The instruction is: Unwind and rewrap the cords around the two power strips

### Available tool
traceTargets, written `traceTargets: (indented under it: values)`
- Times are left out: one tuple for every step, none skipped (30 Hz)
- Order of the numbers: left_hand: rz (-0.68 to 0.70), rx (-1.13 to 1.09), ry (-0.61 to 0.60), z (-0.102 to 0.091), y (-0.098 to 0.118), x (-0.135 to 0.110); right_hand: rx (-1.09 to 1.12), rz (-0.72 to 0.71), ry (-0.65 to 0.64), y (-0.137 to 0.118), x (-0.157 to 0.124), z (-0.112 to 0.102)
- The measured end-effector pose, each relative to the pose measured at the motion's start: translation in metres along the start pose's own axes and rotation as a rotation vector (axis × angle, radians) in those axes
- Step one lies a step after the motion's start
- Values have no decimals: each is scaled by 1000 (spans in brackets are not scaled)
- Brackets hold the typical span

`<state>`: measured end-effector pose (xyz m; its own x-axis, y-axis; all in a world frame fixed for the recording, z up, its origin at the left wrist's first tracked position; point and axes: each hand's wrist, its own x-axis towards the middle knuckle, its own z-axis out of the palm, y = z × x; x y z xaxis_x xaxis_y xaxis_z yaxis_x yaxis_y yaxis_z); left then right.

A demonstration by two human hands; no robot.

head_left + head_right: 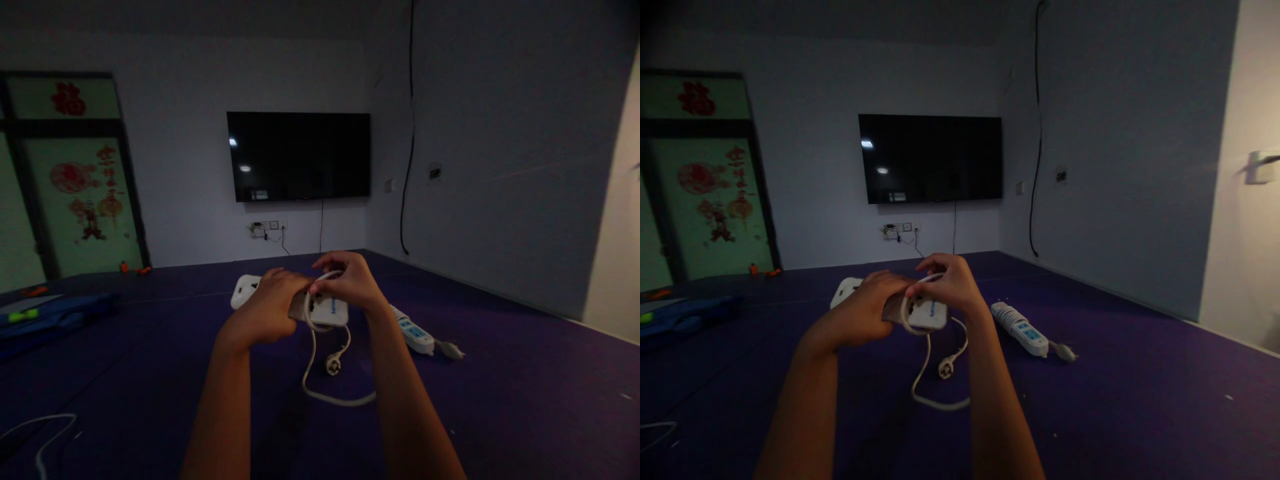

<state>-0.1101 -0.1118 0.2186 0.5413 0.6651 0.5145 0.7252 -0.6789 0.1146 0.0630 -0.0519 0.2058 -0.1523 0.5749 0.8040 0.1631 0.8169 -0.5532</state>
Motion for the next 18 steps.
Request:
traceTargets:
  values:
    - [-8,-4,-7,0,2,-1,87,25,-19,3,0,0]
    - [-14,-13,-14,-1,3,-2,172,54,-43,6,1,0]
    - [-17,-30,-21,-1,5,-3,250,84,-63,9,1,0]
    - [-15,-55,-28,-1,7,-4,318,110,-81,12,1,0]
    - [-13,-85,-37,0,8,-4,372,132,-92,15,1,0]
    - [-12,-120,-43,0,10,-5,416,150,-96,18,1,1]
    - [-12,-160,-46,1,11,-5,451,162,-94,21,1,1]
    - [-8,-207,-44,2,12,-5,482,170,-88,24,2,2]
    - [0,-267,-35,3,13,-5,507,175,-82,27,1,2]
    - [12,-345,-26,3,13,-4,527,178,-78,29,1,3]
    - [24,-443,-18,4,14,-4,534,178,-68,31,1,3]
    - [29,-552,-10,4,14,-3,525,172,-56,32,0,2]
    - [22,-662,0,3,13,-2,499,155,-45,33,0,2]
    - [1,-761,15,3,13,-1,459,127,-35,34,-1,2]
    - [-28,-840,40,2,12,0,411,88,-25,35,-1,2]
    - [-58,-896,80,1,11,1,363,46,-21,36,0,3]
    - [-88,-931,127,0,10,2,321,6,-22,38,1,5]
    - [-116,-952,172,0,9,4,288,-26,-22,39,3,7]
